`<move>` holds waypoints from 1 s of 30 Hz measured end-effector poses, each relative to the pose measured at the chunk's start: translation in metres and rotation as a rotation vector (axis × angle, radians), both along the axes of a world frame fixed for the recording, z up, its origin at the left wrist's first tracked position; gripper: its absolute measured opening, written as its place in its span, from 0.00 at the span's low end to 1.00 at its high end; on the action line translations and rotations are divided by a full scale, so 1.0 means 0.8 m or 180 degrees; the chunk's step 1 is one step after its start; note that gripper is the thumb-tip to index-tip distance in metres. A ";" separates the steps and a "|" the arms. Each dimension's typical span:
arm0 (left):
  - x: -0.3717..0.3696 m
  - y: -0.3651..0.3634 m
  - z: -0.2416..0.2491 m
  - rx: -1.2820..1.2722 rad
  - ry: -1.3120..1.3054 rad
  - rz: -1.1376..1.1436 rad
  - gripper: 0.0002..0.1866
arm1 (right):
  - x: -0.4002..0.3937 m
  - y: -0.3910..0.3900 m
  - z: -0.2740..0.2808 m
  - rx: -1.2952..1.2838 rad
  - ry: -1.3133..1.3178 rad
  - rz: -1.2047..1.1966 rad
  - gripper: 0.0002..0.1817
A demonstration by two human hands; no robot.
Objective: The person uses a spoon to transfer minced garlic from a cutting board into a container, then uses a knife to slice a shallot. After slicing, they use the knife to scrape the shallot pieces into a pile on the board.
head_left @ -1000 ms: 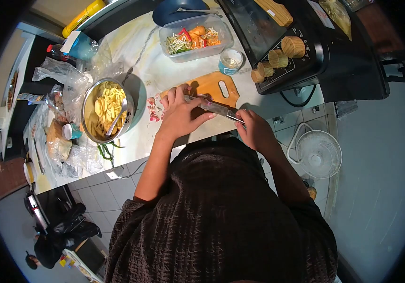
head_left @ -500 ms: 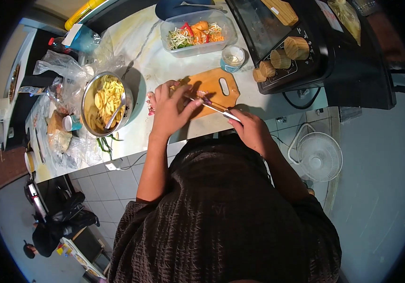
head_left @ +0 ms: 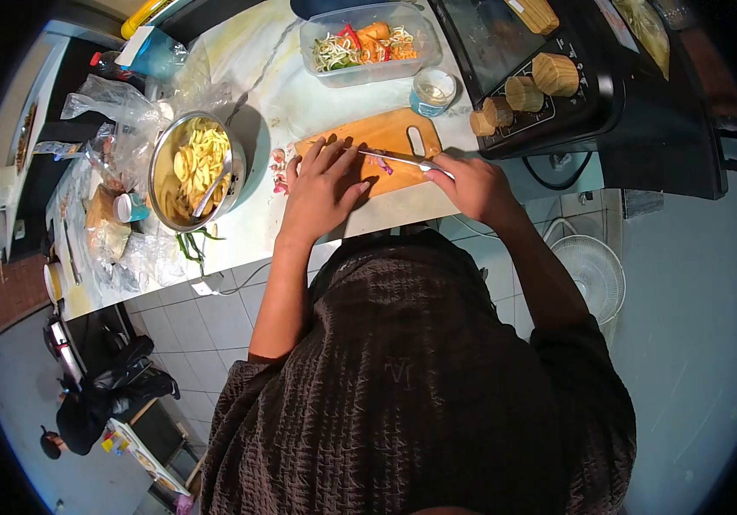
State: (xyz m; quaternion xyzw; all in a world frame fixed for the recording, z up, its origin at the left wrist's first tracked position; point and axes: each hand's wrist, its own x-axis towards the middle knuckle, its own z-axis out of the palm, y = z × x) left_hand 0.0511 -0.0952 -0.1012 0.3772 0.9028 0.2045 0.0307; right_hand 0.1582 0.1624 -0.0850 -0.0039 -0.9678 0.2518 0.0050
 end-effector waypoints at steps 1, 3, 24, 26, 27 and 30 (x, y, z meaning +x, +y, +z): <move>0.002 0.000 0.000 0.0002 -0.0004 0.0010 0.31 | -0.001 0.000 0.001 0.0065 0.0051 0.0019 0.14; 0.004 0.000 0.001 0.0124 0.0046 0.0026 0.31 | -0.002 -0.002 0.002 0.0064 0.0044 0.0060 0.14; 0.009 0.002 0.000 0.0292 -0.0030 -0.0094 0.33 | -0.008 0.002 -0.007 0.0392 -0.0012 0.0135 0.15; 0.008 0.002 0.002 0.0297 -0.0060 -0.0104 0.33 | -0.007 0.000 -0.002 0.0442 -0.0056 0.0143 0.15; 0.009 0.001 0.002 0.0298 -0.0085 -0.0109 0.33 | -0.007 -0.001 0.000 0.0507 -0.0178 0.0096 0.16; 0.008 0.001 0.002 0.0289 -0.0123 -0.0106 0.32 | -0.005 -0.004 0.000 0.0501 -0.0329 0.0072 0.16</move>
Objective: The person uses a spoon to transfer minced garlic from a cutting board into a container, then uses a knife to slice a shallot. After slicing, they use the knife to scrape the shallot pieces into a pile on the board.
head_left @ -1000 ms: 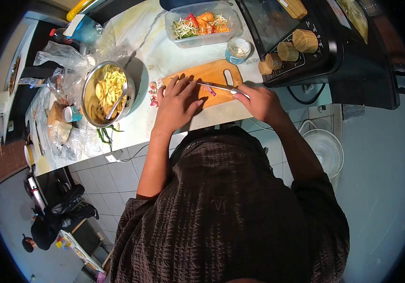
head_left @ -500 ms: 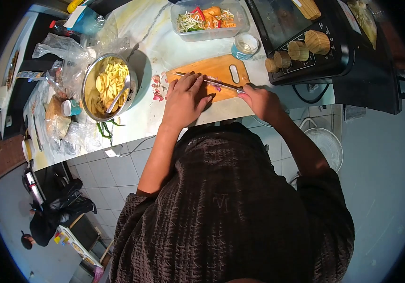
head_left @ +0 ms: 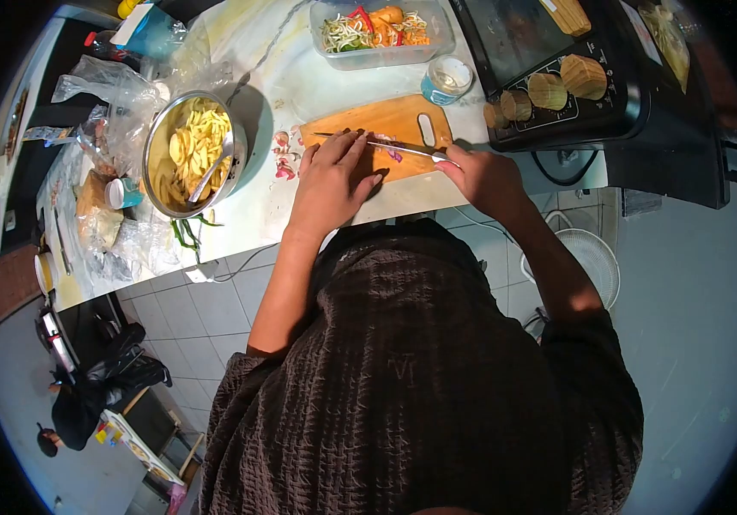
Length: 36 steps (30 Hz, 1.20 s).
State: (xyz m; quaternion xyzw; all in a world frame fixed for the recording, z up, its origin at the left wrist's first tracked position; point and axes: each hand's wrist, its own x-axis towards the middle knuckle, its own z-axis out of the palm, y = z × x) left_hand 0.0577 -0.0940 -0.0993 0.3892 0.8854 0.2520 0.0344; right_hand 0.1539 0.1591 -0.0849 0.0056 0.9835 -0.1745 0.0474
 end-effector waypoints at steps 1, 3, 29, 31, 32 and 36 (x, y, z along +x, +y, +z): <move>0.000 -0.001 -0.001 -0.0003 0.0000 0.0008 0.32 | 0.000 -0.001 -0.002 -0.0071 -0.0025 -0.0005 0.16; 0.002 0.000 -0.003 -0.0151 0.0086 -0.0008 0.33 | 0.009 -0.002 -0.039 -0.0211 0.0082 -0.0071 0.15; -0.007 -0.002 -0.005 -0.0201 0.0081 0.0041 0.33 | -0.009 0.009 -0.028 -0.0147 0.0346 0.0075 0.16; -0.005 -0.004 -0.003 -0.0155 0.0049 0.0045 0.32 | -0.010 0.005 -0.014 -0.0195 0.0238 0.0032 0.17; -0.004 -0.005 0.000 -0.0165 -0.0009 0.0047 0.33 | -0.009 0.003 -0.011 -0.0200 0.0235 0.0032 0.17; -0.006 -0.008 0.002 -0.0144 -0.0137 0.0009 0.32 | -0.003 -0.003 -0.006 -0.0168 0.0181 -0.0001 0.15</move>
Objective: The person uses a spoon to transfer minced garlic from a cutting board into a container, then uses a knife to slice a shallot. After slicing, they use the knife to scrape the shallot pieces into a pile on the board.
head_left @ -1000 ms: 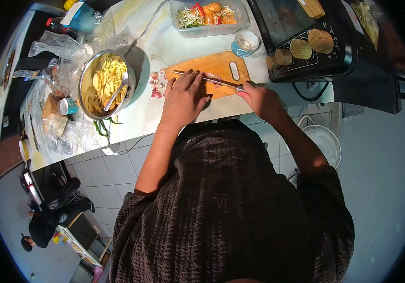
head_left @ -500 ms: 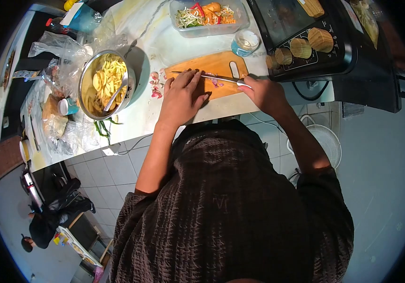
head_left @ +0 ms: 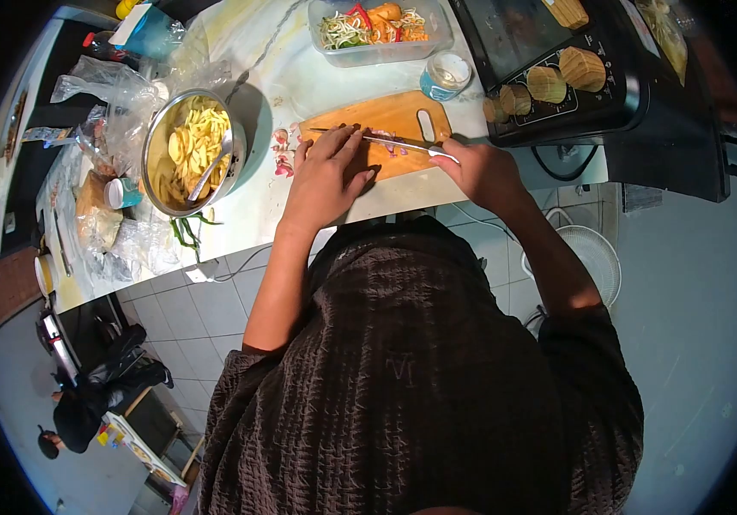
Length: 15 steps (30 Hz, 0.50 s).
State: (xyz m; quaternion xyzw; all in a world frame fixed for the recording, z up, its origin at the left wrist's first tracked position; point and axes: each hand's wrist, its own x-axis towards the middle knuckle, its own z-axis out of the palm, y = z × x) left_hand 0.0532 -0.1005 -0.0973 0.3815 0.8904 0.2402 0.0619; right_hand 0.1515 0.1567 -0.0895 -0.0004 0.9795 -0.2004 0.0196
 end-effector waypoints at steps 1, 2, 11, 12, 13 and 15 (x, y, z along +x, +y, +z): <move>0.000 0.000 0.000 0.0000 -0.0001 0.0008 0.32 | 0.000 -0.001 -0.001 0.0013 -0.0015 -0.0011 0.16; 0.000 -0.001 0.000 -0.0034 0.0003 0.0011 0.32 | 0.001 -0.003 -0.001 0.0009 -0.0019 -0.0003 0.16; -0.001 0.002 -0.003 -0.0229 0.0200 -0.0024 0.31 | 0.009 -0.011 -0.040 -0.0140 -0.0001 -0.0116 0.14; -0.001 0.002 -0.002 -0.0248 0.0125 -0.0020 0.31 | 0.008 -0.009 -0.039 -0.0152 0.0044 -0.0088 0.15; -0.002 0.002 -0.003 -0.0247 0.0135 -0.0025 0.31 | 0.007 -0.008 -0.038 -0.0159 0.0091 -0.0064 0.15; -0.002 0.000 -0.005 -0.0239 0.0140 -0.0015 0.31 | 0.003 -0.005 -0.028 -0.0105 0.0102 -0.0055 0.16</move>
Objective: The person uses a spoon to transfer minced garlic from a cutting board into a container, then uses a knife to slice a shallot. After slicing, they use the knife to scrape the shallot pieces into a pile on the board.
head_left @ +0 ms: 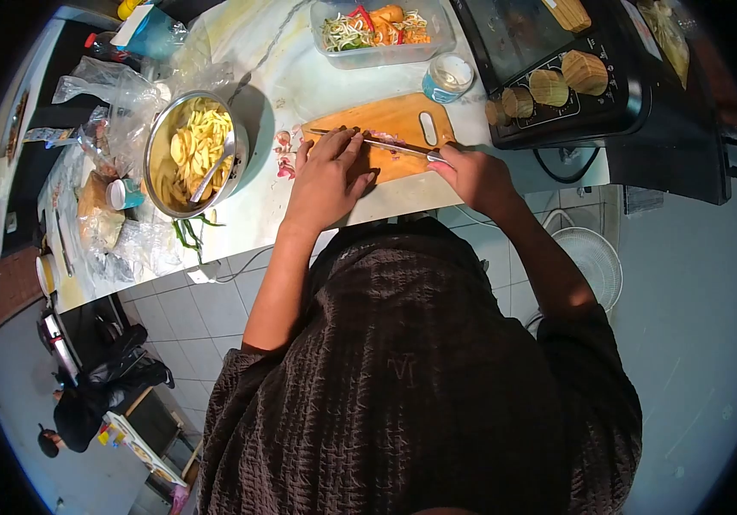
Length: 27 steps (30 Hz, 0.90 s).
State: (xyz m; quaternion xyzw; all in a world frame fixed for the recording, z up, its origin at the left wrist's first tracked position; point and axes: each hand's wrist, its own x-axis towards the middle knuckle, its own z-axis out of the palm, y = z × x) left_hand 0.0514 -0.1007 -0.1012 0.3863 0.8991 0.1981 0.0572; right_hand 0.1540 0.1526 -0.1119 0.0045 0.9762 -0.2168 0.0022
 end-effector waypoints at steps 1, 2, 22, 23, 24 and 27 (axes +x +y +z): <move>-0.001 -0.001 0.001 0.0002 0.0005 -0.0004 0.31 | -0.003 0.001 0.007 0.0052 0.0008 0.0010 0.17; -0.001 -0.002 0.003 0.0042 -0.0053 0.0006 0.31 | -0.005 0.003 0.015 0.0052 0.0009 0.0008 0.17; -0.007 0.002 0.005 -0.0043 -0.0077 0.0001 0.31 | -0.021 0.010 0.033 0.0161 -0.0144 0.0094 0.17; -0.006 0.002 0.002 -0.0082 0.0003 -0.0008 0.31 | -0.019 0.011 0.018 0.0157 -0.0143 0.0089 0.17; -0.006 0.003 0.001 -0.0118 0.0085 -0.0016 0.31 | -0.015 0.012 -0.009 -0.0011 -0.0006 0.0089 0.17; -0.006 0.005 0.007 -0.0307 0.0111 -0.0018 0.31 | -0.015 0.011 -0.007 -0.0106 0.0184 0.0129 0.17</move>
